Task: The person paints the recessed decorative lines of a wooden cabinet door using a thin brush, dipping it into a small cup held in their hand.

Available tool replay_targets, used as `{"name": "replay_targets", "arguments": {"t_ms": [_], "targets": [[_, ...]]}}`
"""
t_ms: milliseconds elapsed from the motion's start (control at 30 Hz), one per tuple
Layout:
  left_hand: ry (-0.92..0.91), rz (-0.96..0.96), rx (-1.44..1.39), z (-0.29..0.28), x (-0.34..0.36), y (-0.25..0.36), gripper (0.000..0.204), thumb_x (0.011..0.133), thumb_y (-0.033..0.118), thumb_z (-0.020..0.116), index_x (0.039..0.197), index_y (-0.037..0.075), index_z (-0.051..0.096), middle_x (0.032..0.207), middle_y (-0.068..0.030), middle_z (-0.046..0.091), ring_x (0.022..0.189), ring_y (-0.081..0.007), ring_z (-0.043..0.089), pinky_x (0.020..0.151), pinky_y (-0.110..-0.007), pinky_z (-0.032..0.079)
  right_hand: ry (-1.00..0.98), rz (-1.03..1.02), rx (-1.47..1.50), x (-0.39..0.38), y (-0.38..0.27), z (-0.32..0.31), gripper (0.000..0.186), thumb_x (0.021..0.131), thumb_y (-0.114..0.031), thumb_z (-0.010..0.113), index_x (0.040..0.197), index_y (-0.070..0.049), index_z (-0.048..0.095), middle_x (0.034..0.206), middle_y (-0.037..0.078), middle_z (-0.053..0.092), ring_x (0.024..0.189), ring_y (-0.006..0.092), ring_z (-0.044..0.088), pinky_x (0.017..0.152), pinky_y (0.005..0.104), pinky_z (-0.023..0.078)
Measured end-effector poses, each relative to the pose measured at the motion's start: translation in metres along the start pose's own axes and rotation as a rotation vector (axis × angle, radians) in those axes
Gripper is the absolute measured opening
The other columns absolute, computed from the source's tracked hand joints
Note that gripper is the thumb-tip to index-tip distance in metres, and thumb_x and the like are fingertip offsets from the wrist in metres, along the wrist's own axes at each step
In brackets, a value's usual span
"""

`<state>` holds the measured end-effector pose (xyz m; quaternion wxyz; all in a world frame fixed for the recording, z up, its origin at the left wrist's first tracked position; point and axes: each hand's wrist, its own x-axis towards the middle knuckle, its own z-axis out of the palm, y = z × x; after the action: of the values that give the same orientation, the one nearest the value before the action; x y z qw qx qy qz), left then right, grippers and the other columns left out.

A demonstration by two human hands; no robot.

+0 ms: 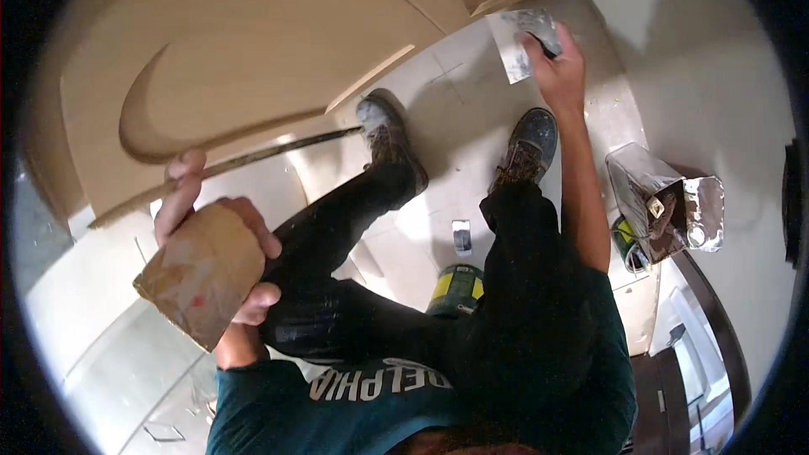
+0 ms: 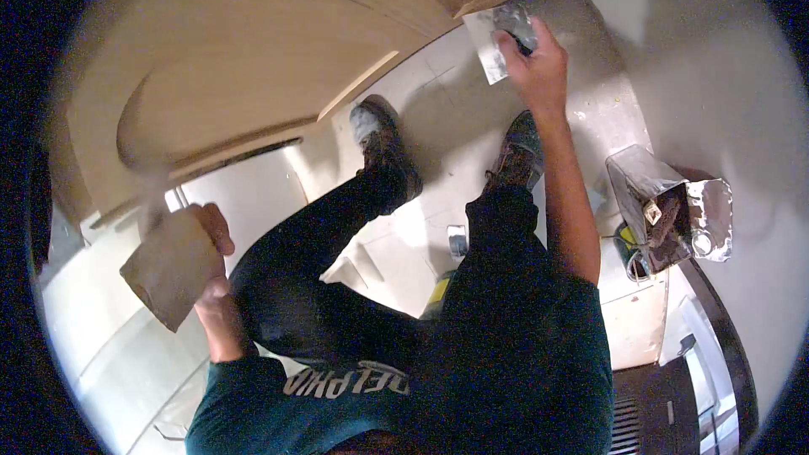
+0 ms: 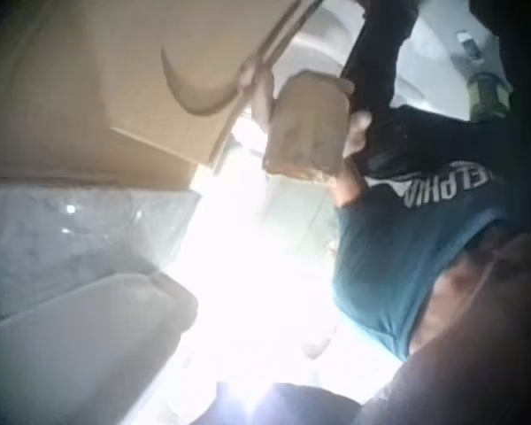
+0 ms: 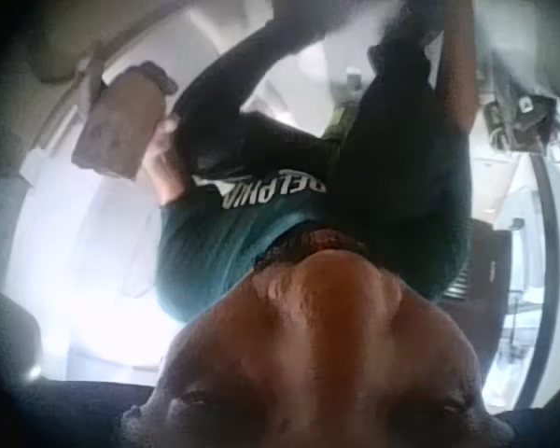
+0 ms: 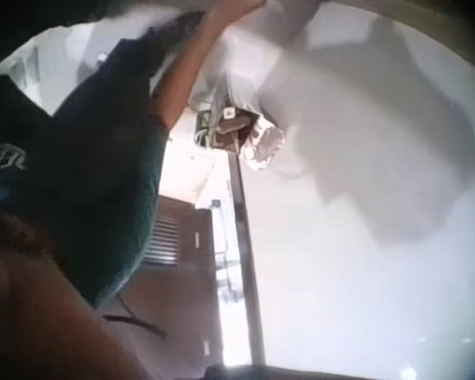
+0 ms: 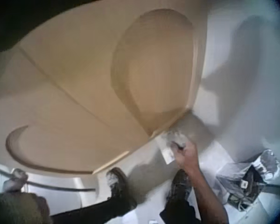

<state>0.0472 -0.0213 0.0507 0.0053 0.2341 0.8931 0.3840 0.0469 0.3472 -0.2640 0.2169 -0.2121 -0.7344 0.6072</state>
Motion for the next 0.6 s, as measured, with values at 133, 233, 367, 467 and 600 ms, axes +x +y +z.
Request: {"name": "replay_targets", "arguments": {"t_ms": [133, 233, 367, 467, 600], "targets": [[-0.072, -0.005, -0.053, 0.017, 0.013, -0.004, 0.115, 0.061, 0.068, 0.086, 0.146, 0.005, 0.042, 0.103, -0.0154, 0.067, 0.133, -0.0292, 0.043, 0.109, -0.047, 0.021, 0.045, -0.024, -0.068, 0.023, 0.024, -0.011, 0.04, 0.086, -0.03, 0.076, 0.113, -0.002, 0.067, 0.093, 0.016, 0.075, 0.083, 0.0244, 0.072, 0.078, 0.0366, 0.055], [-0.096, -0.063, -0.134, 0.019, 0.013, -0.001, 0.117, 0.056, 0.066, 0.088, 0.147, 0.008, 0.043, 0.12, -0.0187, 0.059, 0.125, -0.0295, 0.048, 0.081, -0.034, 0.036, 0.047, -0.067, -0.153, 0.039, 0.033, -0.008, 0.038, 0.085, -0.026, 0.075, 0.114, -0.002, 0.067, 0.095, 0.017, 0.075, 0.084, 0.024, 0.072, 0.078, 0.0362, 0.055], [-0.114, -0.08, -0.186, 0.014, 0.011, -0.005, 0.121, 0.052, 0.065, 0.091, 0.147, 0.008, 0.043, 0.138, -0.022, 0.048, 0.109, -0.0277, 0.057, 0.058, -0.024, 0.049, -0.034, -0.134, -0.221, 0.053, 0.04, 0.005, 0.037, 0.086, -0.02, 0.075, 0.116, 0.0, 0.068, 0.092, 0.014, 0.075, 0.078, 0.016, 0.069, 0.075, 0.0324, 0.054], [-0.119, -0.061, -0.189, 0.011, 0.01, -0.008, 0.122, 0.052, 0.064, 0.091, 0.148, 0.006, 0.042, 0.144, -0.0226, 0.043, 0.099, -0.0248, 0.061, 0.055, -0.023, 0.05, -0.068, -0.133, -0.242, 0.056, 0.039, 0.013, 0.037, 0.085, -0.019, 0.075, 0.117, 0.0, 0.068, 0.088, 0.014, 0.075, 0.075, 0.0155, 0.068, 0.071, 0.0332, 0.055], [-0.108, -0.118, -0.205, 0.021, 0.01, 0.004, 0.123, 0.053, 0.065, 0.091, 0.148, 0.005, 0.041, 0.148, -0.0228, 0.039, 0.092, -0.0212, 0.062, 0.053, -0.023, 0.049, -0.085, -0.085, -0.191, 0.056, 0.049, 0.013, 0.038, 0.086, -0.019, 0.074, 0.118, -0.001, 0.068, 0.086, 0.014, 0.074, 0.072, 0.0137, 0.067, 0.068, 0.0327, 0.055]]}}
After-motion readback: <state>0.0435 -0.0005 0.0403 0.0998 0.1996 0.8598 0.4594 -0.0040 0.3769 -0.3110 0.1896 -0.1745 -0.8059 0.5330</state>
